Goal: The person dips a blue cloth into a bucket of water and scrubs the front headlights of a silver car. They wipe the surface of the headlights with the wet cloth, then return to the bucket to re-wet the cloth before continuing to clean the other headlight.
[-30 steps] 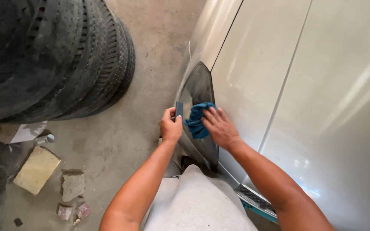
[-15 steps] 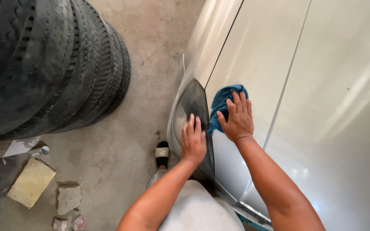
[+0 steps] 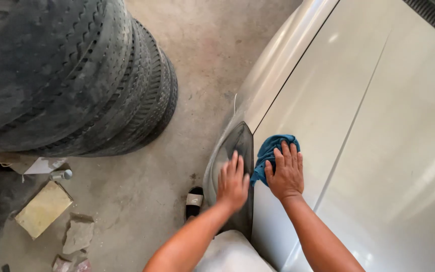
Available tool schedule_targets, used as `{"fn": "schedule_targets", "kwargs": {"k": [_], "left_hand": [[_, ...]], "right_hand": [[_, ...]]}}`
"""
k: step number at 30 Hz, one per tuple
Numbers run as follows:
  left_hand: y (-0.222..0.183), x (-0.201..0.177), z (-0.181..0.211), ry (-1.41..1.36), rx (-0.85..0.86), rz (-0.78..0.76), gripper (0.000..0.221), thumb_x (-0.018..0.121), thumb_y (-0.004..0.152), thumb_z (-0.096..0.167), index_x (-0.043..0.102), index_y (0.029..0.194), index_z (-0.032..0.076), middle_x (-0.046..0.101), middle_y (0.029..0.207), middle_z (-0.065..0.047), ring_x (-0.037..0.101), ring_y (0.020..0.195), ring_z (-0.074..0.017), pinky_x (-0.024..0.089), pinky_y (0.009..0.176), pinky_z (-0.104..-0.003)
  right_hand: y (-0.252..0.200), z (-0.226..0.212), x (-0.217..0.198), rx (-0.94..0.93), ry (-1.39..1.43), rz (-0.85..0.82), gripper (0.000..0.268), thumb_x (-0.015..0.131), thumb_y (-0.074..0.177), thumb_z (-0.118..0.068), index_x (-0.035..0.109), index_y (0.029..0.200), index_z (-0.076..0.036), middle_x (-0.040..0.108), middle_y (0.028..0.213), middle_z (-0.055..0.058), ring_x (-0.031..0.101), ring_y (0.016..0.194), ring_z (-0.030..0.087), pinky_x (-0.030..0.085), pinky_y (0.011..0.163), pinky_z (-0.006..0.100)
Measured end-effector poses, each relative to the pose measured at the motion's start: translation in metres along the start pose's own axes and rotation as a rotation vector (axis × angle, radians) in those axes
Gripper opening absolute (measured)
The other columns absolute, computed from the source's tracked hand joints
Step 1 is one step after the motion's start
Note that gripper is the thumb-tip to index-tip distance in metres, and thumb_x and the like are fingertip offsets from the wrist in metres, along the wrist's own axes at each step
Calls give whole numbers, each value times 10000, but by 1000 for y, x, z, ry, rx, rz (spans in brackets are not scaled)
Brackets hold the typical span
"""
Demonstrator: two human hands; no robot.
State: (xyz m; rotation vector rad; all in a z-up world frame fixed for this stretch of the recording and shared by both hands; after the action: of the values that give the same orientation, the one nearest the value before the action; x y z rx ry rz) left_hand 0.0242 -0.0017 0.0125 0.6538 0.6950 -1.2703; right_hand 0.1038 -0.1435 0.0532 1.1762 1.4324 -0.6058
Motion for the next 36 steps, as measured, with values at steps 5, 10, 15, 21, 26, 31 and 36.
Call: {"fn": "schedule_targets", "kwargs": {"k": [5,10,15,21,26,31,36], "left_hand": [[-23,21,1,2,65,-14,742,611,948,334,359,1532,-46,227,1663,-213,337,1409,-427,283,1157,-515],[54,13,-8,-52,-110,-96,710,571,977,346,348,1551,-7,217,1684,-167,342,1437,-389,329,1120,-508],[9,11,-3,-55,-53,-112,715,575,971,326,327,1561,9,204,1689,-167,337,1427,-397,323,1141,-500],[-18,40,-14,-5,-31,-87,716,586,958,311,339,1554,-2,199,1686,-179,337,1413,-404,304,1166,-507],[70,30,-26,-74,-149,-151,683,570,967,310,369,1548,15,232,1672,-157,349,1408,-399,339,1149,-499],[0,14,-1,-52,12,-66,678,589,968,305,391,1536,-8,250,1669,-185,369,1407,-401,337,1149,-497],[-36,36,-9,-43,13,-49,687,582,966,297,374,1538,-19,242,1672,-195,353,1412,-413,298,1168,-498]], "right_hand": [[-1,3,1,10,-9,-11,512,588,964,-373,540,1385,-88,425,1597,160,313,1519,392,207,1247,533],[-1,1,2,6,-29,-13,506,582,964,-376,541,1379,-89,418,1602,153,310,1520,384,201,1250,529],[3,-1,2,2,-26,4,500,578,970,-372,545,1379,-86,424,1601,152,314,1523,380,203,1255,524],[-4,-2,0,9,-28,-9,512,579,955,-371,545,1378,-83,424,1592,153,316,1512,386,205,1244,524],[4,-2,-1,8,-34,-7,514,576,962,-370,537,1388,-83,422,1594,160,311,1516,386,204,1247,525],[1,-1,2,13,-39,-17,521,572,963,-369,528,1397,-85,422,1593,162,305,1518,384,201,1248,524],[1,2,6,17,-32,-25,531,566,956,-380,522,1398,-88,416,1594,159,299,1516,377,194,1245,523]]}}
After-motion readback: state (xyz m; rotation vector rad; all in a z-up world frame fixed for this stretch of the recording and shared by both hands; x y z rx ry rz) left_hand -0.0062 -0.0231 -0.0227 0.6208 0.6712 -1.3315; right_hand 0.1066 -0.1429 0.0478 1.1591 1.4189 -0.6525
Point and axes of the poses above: each hand's wrist, its own y-axis towards the middle knuckle, its own x-axis out of the palm, z = x × y, the point moved 10 cm from there along y, towards the middle knuckle
